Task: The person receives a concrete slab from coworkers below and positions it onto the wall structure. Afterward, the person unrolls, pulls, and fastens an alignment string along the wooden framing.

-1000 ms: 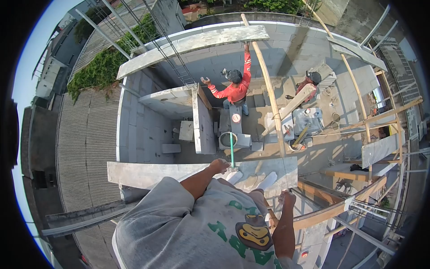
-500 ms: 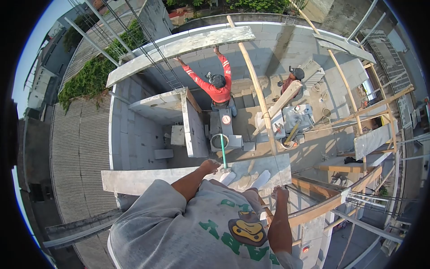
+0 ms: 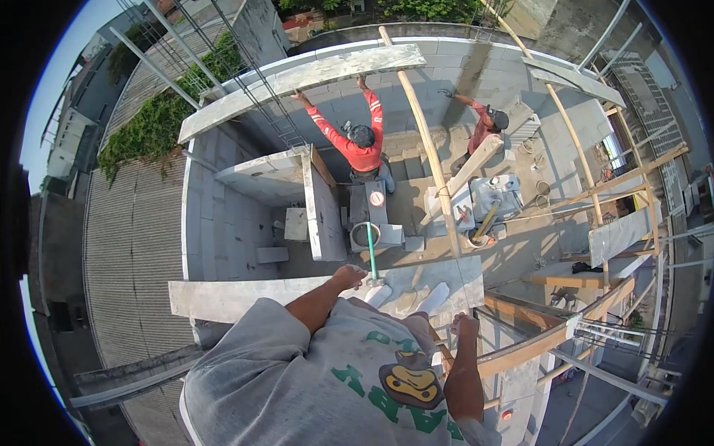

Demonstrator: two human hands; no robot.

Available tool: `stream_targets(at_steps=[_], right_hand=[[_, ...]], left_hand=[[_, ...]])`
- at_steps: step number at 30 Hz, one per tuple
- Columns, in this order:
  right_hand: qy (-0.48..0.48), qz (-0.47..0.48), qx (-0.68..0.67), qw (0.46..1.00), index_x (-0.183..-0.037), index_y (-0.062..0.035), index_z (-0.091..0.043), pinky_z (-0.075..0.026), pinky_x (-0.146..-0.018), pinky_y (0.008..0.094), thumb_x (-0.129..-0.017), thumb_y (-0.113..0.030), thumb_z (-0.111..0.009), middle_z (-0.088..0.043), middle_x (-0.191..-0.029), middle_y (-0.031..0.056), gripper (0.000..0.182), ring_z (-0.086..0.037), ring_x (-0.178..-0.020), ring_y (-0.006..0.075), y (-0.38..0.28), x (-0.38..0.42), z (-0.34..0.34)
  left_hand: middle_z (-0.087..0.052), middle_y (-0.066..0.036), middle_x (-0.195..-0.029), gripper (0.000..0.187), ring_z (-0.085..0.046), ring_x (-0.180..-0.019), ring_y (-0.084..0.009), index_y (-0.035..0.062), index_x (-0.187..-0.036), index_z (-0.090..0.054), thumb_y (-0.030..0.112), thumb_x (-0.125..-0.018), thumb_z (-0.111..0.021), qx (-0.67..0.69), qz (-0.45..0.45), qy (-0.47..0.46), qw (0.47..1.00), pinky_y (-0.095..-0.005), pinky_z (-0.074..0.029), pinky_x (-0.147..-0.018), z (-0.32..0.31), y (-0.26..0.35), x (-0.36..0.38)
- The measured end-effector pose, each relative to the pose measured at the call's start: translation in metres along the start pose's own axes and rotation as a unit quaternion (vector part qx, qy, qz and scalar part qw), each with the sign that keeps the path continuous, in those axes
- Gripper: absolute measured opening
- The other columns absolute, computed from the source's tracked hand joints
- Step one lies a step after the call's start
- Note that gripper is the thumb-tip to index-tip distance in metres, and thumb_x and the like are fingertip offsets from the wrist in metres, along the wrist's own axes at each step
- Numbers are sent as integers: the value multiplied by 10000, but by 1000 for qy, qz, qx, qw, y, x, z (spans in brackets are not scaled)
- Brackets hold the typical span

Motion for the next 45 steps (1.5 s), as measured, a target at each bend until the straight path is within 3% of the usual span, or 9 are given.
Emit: stream_targets(at_steps=[4,14,18,22,25,28,31,40,45], right_hand=[[-32,-9,-21,999,-699,-42,-498,-397,-364,273,-750,-10,-459,-479,-595,50,72,-465,-443,141,4,-6,-1],[15,16,32,999,-720,-34,-533,-437,-376,296,-771,-68,-497,-514,-604,57,71,-521,-461,169,3,-11,8],[9,19,37,999,-684,-18,-535,-424,-371,296,-796,-135,-517,-516,-594,60,163,-543,-458,187,4,-12,10],[-22,-10,15,1000,-653,-27,-507,-390,-361,280,-803,-126,-503,-476,-562,42,179,-486,-421,160,10,-15,5],[-21,10,8,1000,-644,-33,-504,-362,-346,279,-797,-104,-499,-453,-548,34,168,-467,-408,154,2,-8,4],[-13,19,6,1000,-643,-35,-503,-328,-334,276,-793,-84,-497,-451,-548,33,158,-451,-397,151,2,-10,5],[-10,13,10,1000,-643,-38,-501,-299,-328,272,-792,-65,-494,-453,-550,34,152,-430,-387,145,7,-17,10],[-20,-10,-16,1000,-632,-36,-491,-290,-327,271,-800,-61,-499,-452,-544,32,170,-412,-384,130,4,-12,4],[-8,-13,7,1000,-620,-36,-491,-303,-322,269,-806,-78,-504,-451,-533,32,191,-421,-380,132,8,-15,6]], left_hand=[[-638,-62,-670,396,-623,-594,-173,60,-956,-616,401,-825,-460,-24,-11,-3,1000,-318,-468,-645,-3,-5,-5],[-628,-54,-683,324,-621,-610,-176,70,-875,-601,350,-844,-439,-40,-12,-5,999,-328,-466,-628,-8,-8,-12],[-609,-50,-709,156,-618,-704,-217,90,-814,-564,229,-764,-513,-169,-110,26,979,-370,-477,-636,-13,0,-17],[-614,-48,-711,229,-612,-754,-221,76,-808,-555,275,-806,-443,-320,-246,122,907,-374,-472,-667,-8,25,2],[-615,-42,-704,285,-609,-770,-222,77,-819,-559,318,-819,-409,-144,-65,33,987,-373,-469,-680,-12,-11,-22],[-618,-36,-701,293,-611,-771,-221,83,-830,-568,328,-823,-408,-229,-151,26,961,-374,-468,-684,-10,13,-5],[-621,-35,-720,284,-613,-782,-215,90,-851,-579,312,-831,-402,-124,-59,-1,991,-372,-469,-689,-16,-9,-20],[-629,-42,-770,272,-619,-780,-205,112,-965,-576,299,-845,-418,-210,-107,29,971,-363,-472,-696,-14,-3,-22],[-624,-46,-751,300,-619,-766,-202,107,-961,-583,324,-859,-402,-145,-51,14,988,-361,-467,-696,-15,-17,-29]])
Point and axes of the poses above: each hand's wrist, its own x-axis away from the middle knuckle, its own z-axis out of the back of the hand, y = z × x, the point moved 9 cm from there along -x, towards the middle knuckle
